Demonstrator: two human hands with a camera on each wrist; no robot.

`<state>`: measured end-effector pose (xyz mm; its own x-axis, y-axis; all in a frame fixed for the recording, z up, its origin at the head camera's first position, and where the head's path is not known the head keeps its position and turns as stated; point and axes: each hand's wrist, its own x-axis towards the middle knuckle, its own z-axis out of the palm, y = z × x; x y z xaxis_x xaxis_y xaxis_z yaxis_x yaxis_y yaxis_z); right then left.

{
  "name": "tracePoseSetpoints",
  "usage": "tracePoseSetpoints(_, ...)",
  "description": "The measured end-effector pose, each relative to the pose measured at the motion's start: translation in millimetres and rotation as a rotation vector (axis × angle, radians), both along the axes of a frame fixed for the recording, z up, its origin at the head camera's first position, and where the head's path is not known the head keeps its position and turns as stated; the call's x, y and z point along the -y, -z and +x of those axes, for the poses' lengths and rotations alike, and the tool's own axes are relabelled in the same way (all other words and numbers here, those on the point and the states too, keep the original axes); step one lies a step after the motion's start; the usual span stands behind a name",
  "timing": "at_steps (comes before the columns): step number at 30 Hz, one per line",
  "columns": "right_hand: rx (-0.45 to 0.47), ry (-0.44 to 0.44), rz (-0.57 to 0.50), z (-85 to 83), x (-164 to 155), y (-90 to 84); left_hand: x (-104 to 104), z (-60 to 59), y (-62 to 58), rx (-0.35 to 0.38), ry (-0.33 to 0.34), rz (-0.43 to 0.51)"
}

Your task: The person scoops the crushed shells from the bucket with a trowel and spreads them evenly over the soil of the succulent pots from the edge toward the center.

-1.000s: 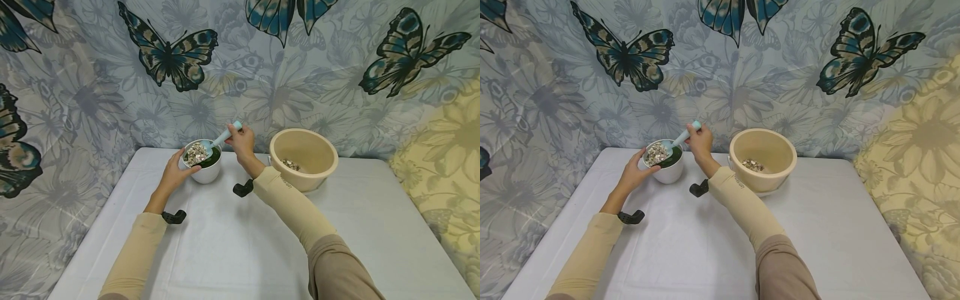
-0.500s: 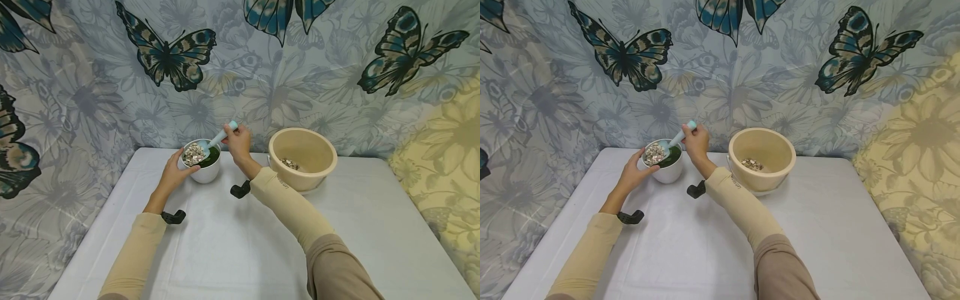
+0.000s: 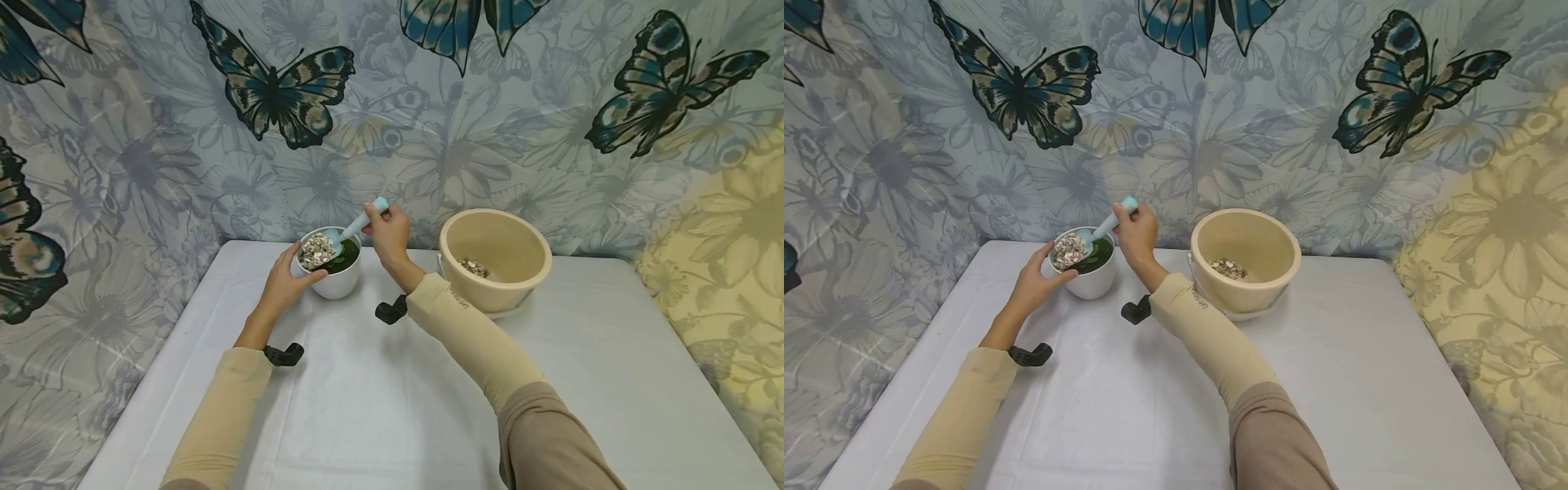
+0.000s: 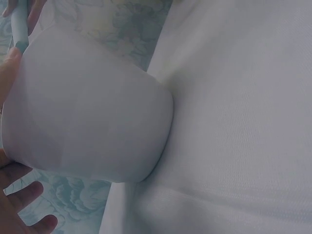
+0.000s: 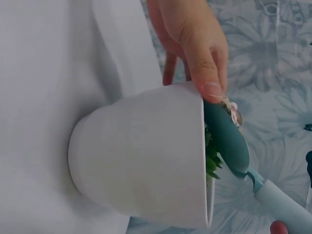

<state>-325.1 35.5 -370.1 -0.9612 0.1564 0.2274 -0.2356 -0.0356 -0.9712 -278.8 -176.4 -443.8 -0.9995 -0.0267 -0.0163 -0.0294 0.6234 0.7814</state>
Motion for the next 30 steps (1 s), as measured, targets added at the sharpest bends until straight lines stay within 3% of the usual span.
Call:
tracePoseSetpoints(11,-0.069,0.013,0.047,0.8,5.4,1.3,0.3,-0.3,0.4,-0.004,0.000,-0.010)
tracePoseSetpoints(30,0.001,-0.061,-0.045,3.5,3.3,1.0,-1.7,2.7,-1.6,-0.008,-0.002,-0.013)
